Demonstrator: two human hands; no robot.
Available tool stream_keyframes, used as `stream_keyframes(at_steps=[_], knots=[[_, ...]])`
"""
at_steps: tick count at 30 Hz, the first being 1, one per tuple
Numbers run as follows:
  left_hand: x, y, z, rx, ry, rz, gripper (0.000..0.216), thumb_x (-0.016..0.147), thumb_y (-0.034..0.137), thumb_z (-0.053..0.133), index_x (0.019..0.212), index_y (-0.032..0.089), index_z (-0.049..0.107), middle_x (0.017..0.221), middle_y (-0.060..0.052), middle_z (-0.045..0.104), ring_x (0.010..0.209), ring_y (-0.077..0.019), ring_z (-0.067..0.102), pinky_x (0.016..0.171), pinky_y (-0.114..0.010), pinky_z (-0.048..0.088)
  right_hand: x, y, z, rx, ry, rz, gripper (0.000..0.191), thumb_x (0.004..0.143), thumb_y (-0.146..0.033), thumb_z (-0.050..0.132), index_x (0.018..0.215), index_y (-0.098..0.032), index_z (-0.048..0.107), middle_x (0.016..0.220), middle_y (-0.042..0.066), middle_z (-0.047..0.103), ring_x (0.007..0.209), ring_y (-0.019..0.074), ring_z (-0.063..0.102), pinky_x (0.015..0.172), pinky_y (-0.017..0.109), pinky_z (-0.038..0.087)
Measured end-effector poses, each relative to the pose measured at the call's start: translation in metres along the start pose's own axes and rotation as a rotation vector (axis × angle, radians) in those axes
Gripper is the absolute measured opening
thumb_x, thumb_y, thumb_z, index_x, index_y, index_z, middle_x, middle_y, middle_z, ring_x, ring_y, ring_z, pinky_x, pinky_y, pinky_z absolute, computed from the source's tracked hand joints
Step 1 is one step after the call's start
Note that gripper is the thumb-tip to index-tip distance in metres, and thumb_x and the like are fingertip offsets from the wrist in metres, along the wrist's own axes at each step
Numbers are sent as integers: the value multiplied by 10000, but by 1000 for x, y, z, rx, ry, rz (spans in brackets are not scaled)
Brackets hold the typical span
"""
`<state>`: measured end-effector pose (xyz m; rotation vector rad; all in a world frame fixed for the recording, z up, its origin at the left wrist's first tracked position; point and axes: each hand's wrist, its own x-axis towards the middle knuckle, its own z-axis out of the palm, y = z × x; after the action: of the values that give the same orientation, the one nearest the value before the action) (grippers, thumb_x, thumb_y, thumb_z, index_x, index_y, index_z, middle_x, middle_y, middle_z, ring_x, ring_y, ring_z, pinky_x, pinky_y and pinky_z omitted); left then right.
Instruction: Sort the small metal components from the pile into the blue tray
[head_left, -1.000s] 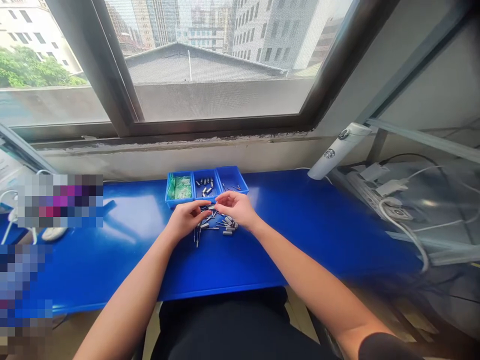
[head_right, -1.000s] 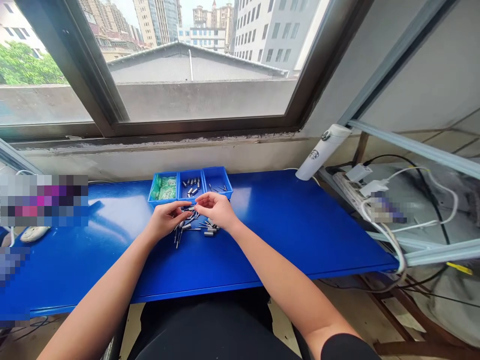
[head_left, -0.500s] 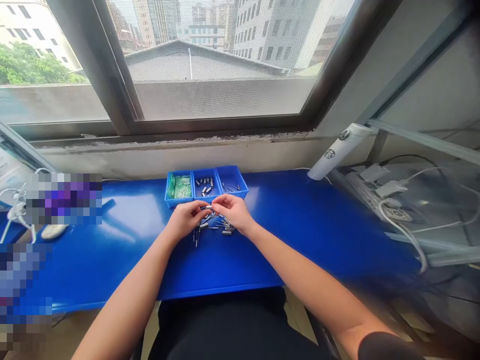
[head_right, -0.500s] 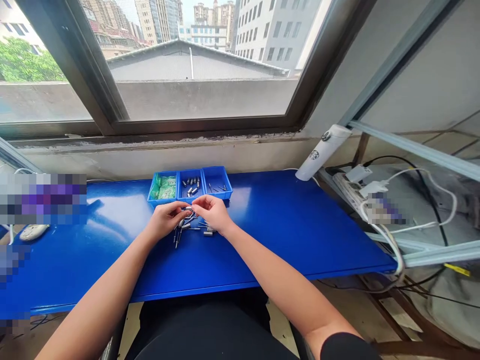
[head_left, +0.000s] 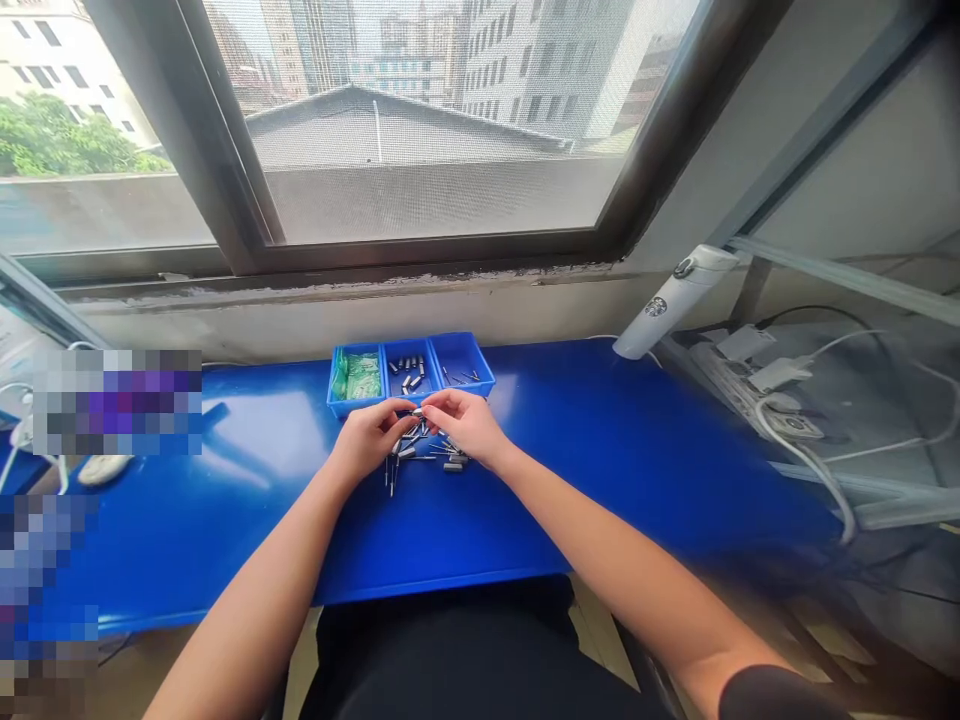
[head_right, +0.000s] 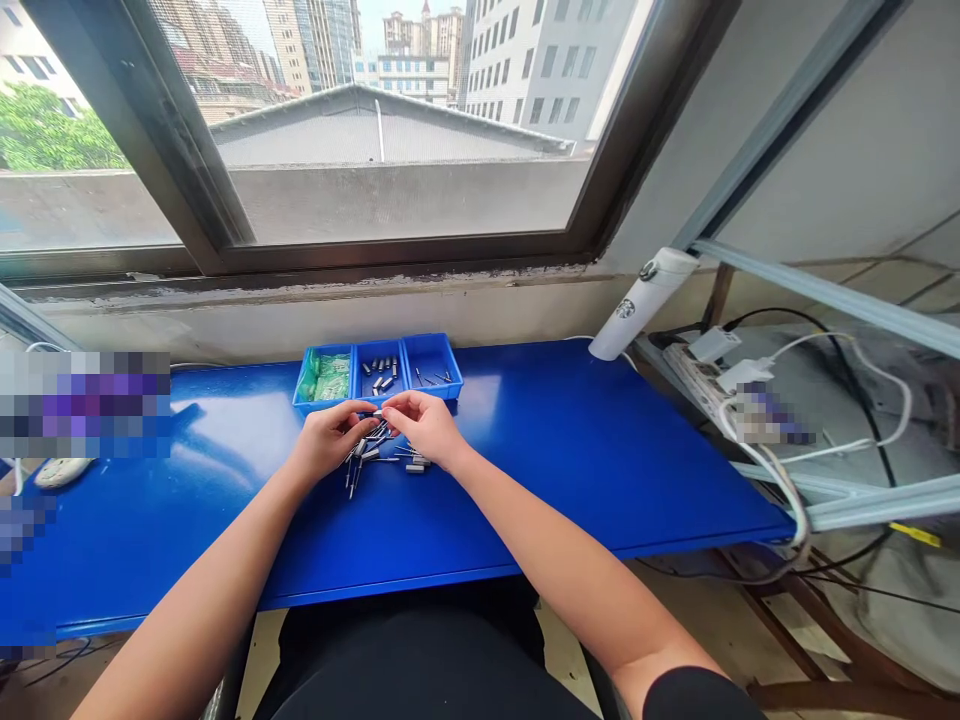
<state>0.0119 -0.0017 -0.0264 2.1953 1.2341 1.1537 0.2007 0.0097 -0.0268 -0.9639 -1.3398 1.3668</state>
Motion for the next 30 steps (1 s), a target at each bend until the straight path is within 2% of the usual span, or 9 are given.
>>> stream_keyframes(at_steps=[8, 13, 16, 25, 30], knots=[[0, -4, 0, 40, -33, -43, 244, 921, 378, 582, 955, 162, 692, 580, 39, 569, 503, -80, 480, 500, -192, 362, -3, 4, 1, -25, -43, -15, 343, 708, -428, 776, 930, -180, 694, 796, 32, 707, 686, 141, 650, 669, 293, 561], [0, -3, 1, -13, -25, -19, 272, 896, 375, 623, 1075, 177, 674, 559, 67, 520, 472, -67, 441, 495, -181, 366, -3, 2, 2, -13, -33, -22, 341, 728, -445, 757, 920, -170, 697, 774, 33, 710, 628, 132, 632, 632, 292, 555], [0, -2, 1, -4, -12, -1, 247, 904, 368, 611, 1050, 183, 685, 548, 67, 509, 475, -68, 436, 497, -182, 369, -2, 1, 2, -21, -43, -16, 345, 736, -464, 746, 910, -169, 700, 767, 35, 710, 624, 134, 627, 624, 293, 552], [1, -2, 0, 44, -37, 4, 245, 927, 373, 576, 940, 162, 700, 633, 5, 638, 519, -90, 503, 505, -199, 379, -4, 4, 2, -26, -57, -46, 347, 736, -450, 749, 959, -188, 702, 791, 31, 717, 657, 140, 637, 646, 293, 549], [0, -2, 1, 11, -23, -10, 261, 895, 369, 623, 1070, 187, 688, 559, 59, 528, 486, -76, 458, 497, -185, 370, -3, 2, 3, -22, -29, -20, 375, 722, -497, 749, 913, -176, 707, 746, 31, 709, 610, 137, 625, 610, 295, 547]])
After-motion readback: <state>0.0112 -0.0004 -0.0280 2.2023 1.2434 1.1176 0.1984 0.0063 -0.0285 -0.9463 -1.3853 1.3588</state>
